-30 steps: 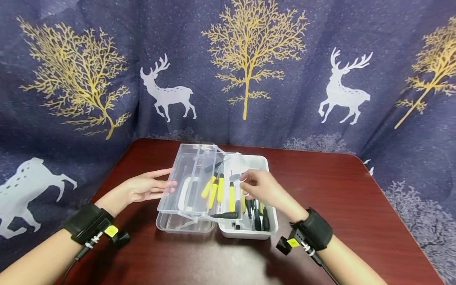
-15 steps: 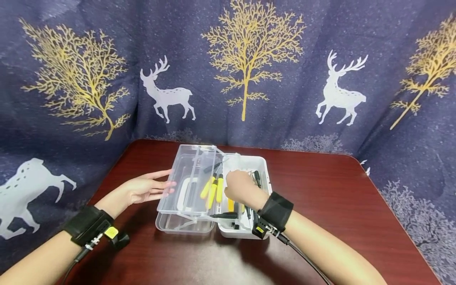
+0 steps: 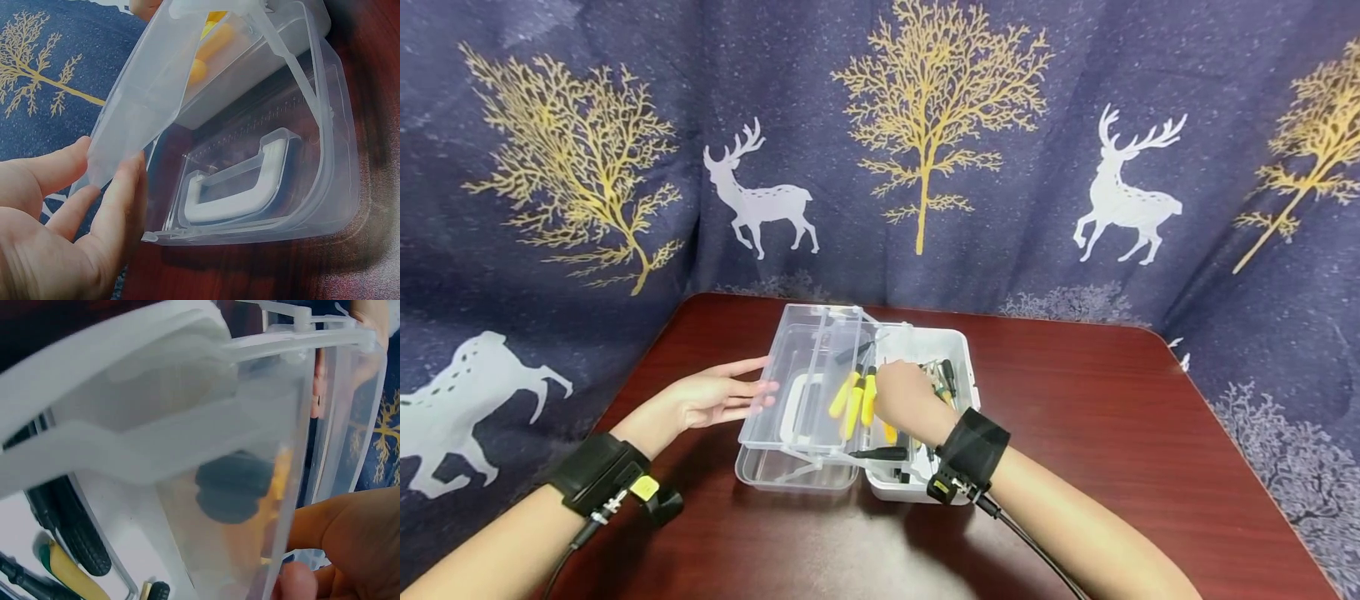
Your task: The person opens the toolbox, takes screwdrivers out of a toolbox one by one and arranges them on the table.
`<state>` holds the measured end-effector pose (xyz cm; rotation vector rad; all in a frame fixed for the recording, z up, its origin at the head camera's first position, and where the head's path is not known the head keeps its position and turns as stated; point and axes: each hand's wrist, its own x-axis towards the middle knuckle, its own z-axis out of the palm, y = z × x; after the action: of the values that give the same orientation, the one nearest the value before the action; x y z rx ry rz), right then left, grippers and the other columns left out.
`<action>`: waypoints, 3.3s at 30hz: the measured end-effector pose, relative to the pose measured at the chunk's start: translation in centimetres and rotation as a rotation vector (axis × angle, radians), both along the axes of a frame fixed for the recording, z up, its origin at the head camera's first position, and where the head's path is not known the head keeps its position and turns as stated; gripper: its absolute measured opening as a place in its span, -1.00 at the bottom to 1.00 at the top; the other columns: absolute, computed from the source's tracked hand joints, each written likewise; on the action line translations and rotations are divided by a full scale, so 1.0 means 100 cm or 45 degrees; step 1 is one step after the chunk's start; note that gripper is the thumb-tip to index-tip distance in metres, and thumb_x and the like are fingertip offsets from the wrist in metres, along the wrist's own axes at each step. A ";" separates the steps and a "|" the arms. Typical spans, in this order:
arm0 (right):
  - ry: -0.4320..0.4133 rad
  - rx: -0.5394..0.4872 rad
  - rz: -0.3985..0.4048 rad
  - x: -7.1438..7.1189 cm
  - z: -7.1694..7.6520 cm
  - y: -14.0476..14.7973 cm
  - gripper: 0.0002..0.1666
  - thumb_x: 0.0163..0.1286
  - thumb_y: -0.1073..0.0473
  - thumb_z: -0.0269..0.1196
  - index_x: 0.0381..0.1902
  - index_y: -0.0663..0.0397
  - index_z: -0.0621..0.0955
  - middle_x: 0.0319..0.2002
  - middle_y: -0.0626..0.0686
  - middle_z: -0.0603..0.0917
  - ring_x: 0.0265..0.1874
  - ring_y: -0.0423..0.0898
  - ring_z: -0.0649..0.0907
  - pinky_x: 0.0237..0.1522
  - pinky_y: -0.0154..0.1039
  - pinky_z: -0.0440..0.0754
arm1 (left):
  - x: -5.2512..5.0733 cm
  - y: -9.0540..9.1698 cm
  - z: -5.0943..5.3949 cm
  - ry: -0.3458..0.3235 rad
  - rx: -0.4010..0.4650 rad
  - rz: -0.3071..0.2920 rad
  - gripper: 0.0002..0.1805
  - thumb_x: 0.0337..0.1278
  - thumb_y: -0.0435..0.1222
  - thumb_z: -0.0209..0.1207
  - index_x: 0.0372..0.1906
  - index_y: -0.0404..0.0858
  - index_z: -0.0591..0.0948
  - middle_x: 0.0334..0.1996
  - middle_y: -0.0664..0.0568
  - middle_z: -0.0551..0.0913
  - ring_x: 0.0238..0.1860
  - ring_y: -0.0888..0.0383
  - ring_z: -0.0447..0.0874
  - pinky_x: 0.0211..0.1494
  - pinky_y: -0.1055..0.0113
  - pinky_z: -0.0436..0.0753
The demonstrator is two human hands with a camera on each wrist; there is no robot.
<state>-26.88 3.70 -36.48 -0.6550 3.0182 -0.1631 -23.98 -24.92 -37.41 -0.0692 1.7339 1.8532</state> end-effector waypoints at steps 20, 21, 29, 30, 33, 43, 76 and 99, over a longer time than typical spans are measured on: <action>0.033 -0.081 0.027 -0.007 -0.004 0.001 -0.73 0.00 0.26 0.28 -0.77 0.01 0.45 -0.70 -0.01 0.51 -0.68 -0.09 0.51 -0.67 -0.26 0.43 | -0.001 -0.001 -0.002 -0.028 0.025 0.032 -0.14 0.31 -0.37 0.09 0.54 -0.18 -0.14 -0.14 0.23 0.69 -0.13 0.32 0.69 -0.06 0.51 0.67; 0.039 -0.078 0.022 -0.007 -0.004 0.001 -0.76 0.00 0.26 0.29 -0.75 0.03 0.48 -0.68 0.02 0.56 -0.66 -0.07 0.54 -0.65 -0.24 0.47 | -0.001 -0.001 -0.003 -0.030 0.028 0.033 -0.14 0.31 -0.37 0.09 0.54 -0.18 -0.14 -0.14 0.23 0.69 -0.13 0.32 0.69 -0.06 0.51 0.67; 0.004 -0.164 0.021 -0.006 -0.001 0.009 -0.69 0.01 0.26 0.31 -0.78 0.03 0.42 -0.74 -0.05 0.38 -0.69 -0.10 0.42 -0.65 -0.29 0.35 | -0.002 0.001 -0.007 -0.020 0.016 0.037 -0.15 0.31 -0.38 0.09 0.54 -0.17 -0.12 -0.14 0.23 0.69 -0.12 0.32 0.69 -0.06 0.51 0.67; -0.016 -0.186 0.018 -0.005 0.001 0.011 -0.67 0.02 0.25 0.31 -0.78 0.02 0.40 -0.73 -0.06 0.34 -0.69 -0.11 0.39 -0.64 -0.30 0.33 | -0.003 0.001 -0.007 -0.017 0.012 0.036 -0.16 0.31 -0.37 0.08 0.54 -0.17 -0.12 -0.13 0.22 0.69 -0.12 0.32 0.69 -0.05 0.51 0.67; -0.051 -0.244 0.014 -0.004 0.007 0.018 -0.59 0.04 0.23 0.30 -0.79 -0.02 0.31 -0.74 -0.10 0.23 -0.68 -0.13 0.32 -0.62 -0.31 0.26 | -0.002 0.001 -0.007 -0.002 -0.006 0.033 -0.17 0.32 -0.36 0.08 0.54 -0.18 -0.11 -0.13 0.22 0.68 -0.12 0.32 0.69 -0.06 0.51 0.67; -0.032 -0.376 0.018 -0.006 0.013 0.039 -0.36 0.09 0.22 0.25 -0.97 -0.08 0.13 -0.84 -0.17 0.00 -0.81 -0.24 0.03 -0.68 -0.39 -0.09 | 0.000 -0.001 -0.006 0.049 -0.029 0.035 -0.17 0.32 -0.34 0.09 0.53 -0.24 -0.10 -0.12 0.21 0.69 -0.12 0.32 0.70 -0.03 0.48 0.68; 0.095 -0.335 -0.292 -0.022 -0.017 0.168 -0.47 0.15 0.22 0.22 -0.95 0.01 0.30 -0.88 -0.14 0.16 -0.85 -0.16 0.24 -0.73 -0.34 0.13 | -0.001 0.000 -0.005 0.060 -0.004 0.047 -0.16 0.31 -0.34 0.10 0.52 -0.30 -0.11 -0.19 0.25 0.71 -0.15 0.31 0.71 -0.05 0.47 0.69; 0.078 -0.218 -0.379 -0.022 -0.059 0.197 -0.50 0.12 0.19 0.31 -0.91 0.07 0.37 -0.86 -0.06 0.31 -0.81 -0.10 0.40 -0.69 -0.31 0.34 | -0.001 -0.004 -0.013 -0.018 0.077 0.065 -0.14 0.33 -0.29 0.09 0.53 -0.28 -0.15 -0.21 0.29 0.68 -0.15 0.37 0.68 -0.04 0.56 0.65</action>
<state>-29.13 23.43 -42.34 -0.2171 3.1693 -0.4243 -24.05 -25.37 -38.70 -0.1027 1.6796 1.9361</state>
